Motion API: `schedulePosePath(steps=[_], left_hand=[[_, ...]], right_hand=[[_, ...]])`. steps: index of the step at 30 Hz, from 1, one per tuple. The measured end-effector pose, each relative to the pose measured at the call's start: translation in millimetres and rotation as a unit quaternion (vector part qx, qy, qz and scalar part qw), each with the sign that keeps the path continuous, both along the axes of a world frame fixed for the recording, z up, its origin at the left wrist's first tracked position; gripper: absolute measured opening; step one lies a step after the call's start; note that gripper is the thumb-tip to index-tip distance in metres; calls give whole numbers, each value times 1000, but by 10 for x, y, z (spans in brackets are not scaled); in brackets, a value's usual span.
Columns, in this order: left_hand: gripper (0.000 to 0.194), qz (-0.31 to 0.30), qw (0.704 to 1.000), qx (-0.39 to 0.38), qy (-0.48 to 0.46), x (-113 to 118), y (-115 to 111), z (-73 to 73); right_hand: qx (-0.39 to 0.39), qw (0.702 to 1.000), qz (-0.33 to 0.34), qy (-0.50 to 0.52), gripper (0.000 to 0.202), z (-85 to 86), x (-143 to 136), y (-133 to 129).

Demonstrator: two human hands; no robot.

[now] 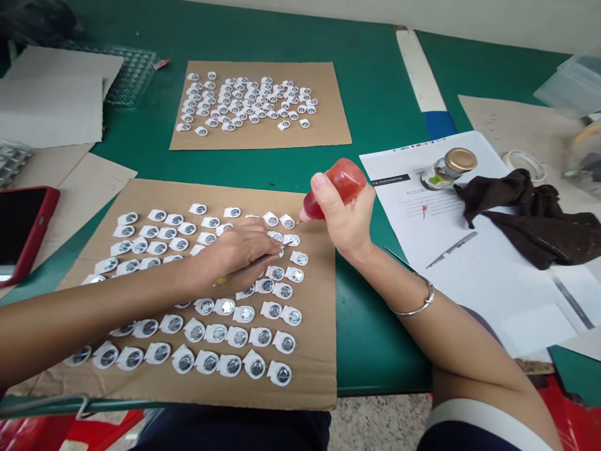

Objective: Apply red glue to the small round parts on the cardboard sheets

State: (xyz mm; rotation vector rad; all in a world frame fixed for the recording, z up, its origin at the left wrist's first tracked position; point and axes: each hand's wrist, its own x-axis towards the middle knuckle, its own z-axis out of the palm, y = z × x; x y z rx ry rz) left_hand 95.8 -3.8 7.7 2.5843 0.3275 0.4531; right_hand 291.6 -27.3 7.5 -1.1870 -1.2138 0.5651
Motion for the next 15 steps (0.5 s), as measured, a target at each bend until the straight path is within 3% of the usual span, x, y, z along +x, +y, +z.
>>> schedulePosePath(steps=[8, 15], left_hand=[[28, -34, 969, 244, 26, 90, -199, 14], [24, -32, 955, 295, 10, 87, -270, -43]], right_hand=[[-53, 995, 21, -84, 29, -95, -52, -96], [-46, 989, 25, -136, 27, -138, -61, -90]])
